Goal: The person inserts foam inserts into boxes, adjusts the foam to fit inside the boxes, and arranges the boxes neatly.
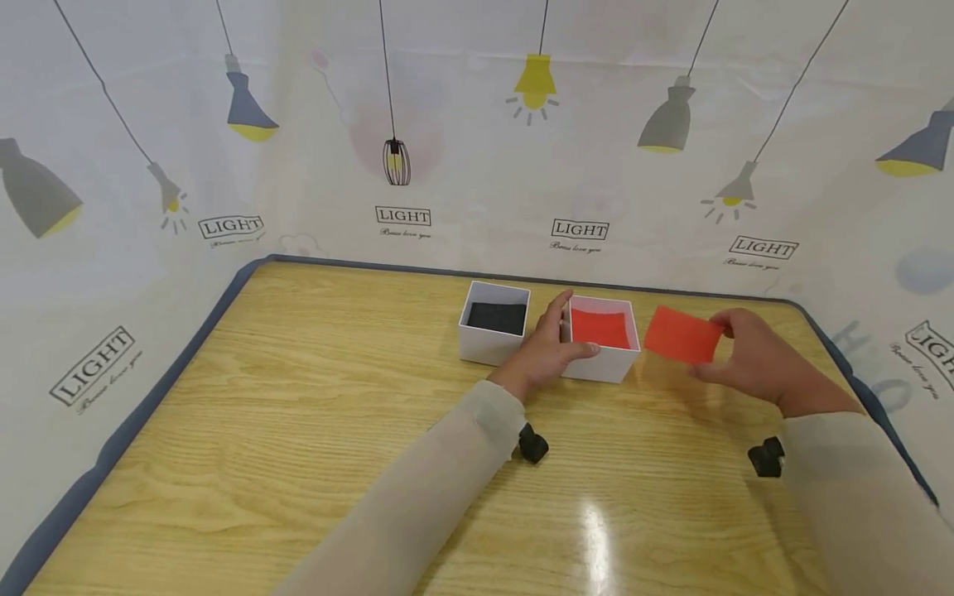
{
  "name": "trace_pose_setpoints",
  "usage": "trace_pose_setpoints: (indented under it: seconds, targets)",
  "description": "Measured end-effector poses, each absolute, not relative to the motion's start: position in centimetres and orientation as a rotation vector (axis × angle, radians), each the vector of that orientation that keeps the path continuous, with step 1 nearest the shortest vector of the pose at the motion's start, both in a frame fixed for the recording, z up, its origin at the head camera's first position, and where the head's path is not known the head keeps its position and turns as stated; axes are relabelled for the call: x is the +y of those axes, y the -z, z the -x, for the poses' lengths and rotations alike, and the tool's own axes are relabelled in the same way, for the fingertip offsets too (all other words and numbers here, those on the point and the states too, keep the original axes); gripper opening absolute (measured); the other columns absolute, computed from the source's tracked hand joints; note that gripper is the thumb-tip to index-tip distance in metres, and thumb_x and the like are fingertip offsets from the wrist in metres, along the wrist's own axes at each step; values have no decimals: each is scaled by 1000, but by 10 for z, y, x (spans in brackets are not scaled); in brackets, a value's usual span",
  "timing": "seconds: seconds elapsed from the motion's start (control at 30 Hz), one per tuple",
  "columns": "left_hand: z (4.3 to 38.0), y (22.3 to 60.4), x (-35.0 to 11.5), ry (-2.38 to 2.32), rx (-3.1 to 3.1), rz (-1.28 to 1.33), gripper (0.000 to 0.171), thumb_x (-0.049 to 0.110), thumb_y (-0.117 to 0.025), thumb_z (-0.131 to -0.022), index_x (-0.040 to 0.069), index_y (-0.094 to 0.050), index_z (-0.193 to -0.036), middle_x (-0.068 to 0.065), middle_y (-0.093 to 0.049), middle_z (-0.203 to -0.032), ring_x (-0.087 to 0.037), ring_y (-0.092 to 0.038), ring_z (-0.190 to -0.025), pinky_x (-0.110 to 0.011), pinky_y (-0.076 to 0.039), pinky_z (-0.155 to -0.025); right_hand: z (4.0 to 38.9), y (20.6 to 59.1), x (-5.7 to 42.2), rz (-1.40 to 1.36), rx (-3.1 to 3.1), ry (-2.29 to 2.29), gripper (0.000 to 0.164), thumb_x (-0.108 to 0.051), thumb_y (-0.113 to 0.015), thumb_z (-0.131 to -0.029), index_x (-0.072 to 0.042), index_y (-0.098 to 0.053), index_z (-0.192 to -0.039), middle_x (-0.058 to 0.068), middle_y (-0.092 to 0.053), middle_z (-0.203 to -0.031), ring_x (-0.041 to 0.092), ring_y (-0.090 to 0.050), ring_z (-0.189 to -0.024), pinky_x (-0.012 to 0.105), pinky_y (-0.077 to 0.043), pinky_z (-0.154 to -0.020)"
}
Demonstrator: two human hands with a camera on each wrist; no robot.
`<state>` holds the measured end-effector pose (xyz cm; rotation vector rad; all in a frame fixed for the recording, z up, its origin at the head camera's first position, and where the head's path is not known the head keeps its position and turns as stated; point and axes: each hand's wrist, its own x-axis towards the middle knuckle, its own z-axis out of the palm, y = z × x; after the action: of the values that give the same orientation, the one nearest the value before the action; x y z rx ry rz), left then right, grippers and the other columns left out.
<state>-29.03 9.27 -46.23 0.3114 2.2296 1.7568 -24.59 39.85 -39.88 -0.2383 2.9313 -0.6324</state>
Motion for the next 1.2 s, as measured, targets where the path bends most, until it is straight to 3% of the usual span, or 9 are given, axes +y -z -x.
trace_pose_setpoints:
  seconds: [0.47,0.7,1.2]
  targets:
    - [289,462,92,-1753,2228,-303,97,32,-82,-91,46,-21,-165,3,-36,-163,-23,-43,-142,-53,-38,-120,252,379,370,290,2983,699,89,-28,-82,-91,17,-31,-148,36,-42,-143,55,-44,-126,72,-45,-97]
    - [288,462,91,-1754,2226,-318,96,33,-81,-91,45,-21,-165,4,-36,-163,-24,-44,-141,-53,-41,-118,259,375,348,339,2899,767,91,-29,-83,-92,14,-29,-151,35,-42,-147,53,-43,-131,74,-39,-104]
    - [289,462,90,-1744,2216,-325,98,33,-82,-91,46,-19,-166,4,-32,-166,-25,-43,-145,-54,-36,-121,273,373,313,361,2811,701,92,-28,-84,-90,12,-29,-152,33,-42,-151,54,-41,-137,74,-38,-108]
